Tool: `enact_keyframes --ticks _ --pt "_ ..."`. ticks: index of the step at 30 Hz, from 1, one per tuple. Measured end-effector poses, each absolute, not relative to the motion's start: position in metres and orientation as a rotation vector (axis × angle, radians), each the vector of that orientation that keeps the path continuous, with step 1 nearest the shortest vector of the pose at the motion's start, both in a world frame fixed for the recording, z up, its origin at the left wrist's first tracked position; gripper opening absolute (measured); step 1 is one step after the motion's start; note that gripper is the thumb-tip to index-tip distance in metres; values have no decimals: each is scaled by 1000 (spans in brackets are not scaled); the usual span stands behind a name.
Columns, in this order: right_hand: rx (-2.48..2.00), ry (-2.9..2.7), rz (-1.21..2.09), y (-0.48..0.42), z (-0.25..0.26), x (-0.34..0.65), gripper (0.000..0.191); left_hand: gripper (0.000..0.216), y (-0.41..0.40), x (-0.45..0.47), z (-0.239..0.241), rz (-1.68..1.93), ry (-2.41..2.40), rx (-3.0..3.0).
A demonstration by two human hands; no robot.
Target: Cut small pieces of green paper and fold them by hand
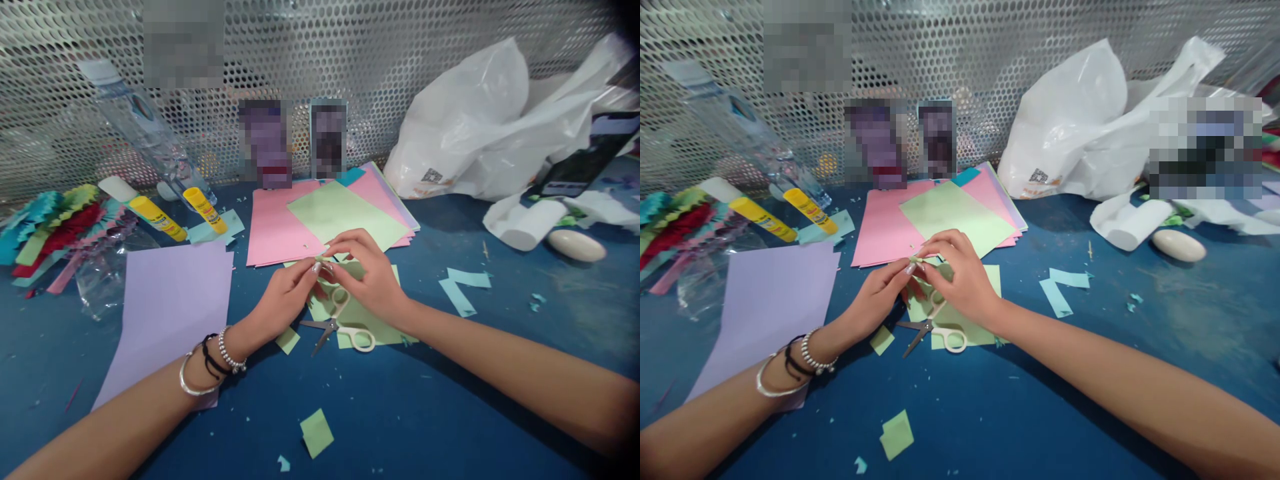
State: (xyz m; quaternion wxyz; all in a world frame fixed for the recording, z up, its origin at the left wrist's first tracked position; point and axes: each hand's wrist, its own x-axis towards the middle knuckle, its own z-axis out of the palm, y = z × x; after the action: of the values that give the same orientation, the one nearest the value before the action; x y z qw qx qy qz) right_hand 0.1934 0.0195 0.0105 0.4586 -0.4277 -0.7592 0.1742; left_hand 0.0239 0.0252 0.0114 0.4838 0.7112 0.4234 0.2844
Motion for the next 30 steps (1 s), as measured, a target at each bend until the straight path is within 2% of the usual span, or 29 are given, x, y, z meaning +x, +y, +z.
enact_keyframes --ticks 30 --pt "-1001 -1909 382 19 8 195 22 33 26 21 12 790 935 1576"
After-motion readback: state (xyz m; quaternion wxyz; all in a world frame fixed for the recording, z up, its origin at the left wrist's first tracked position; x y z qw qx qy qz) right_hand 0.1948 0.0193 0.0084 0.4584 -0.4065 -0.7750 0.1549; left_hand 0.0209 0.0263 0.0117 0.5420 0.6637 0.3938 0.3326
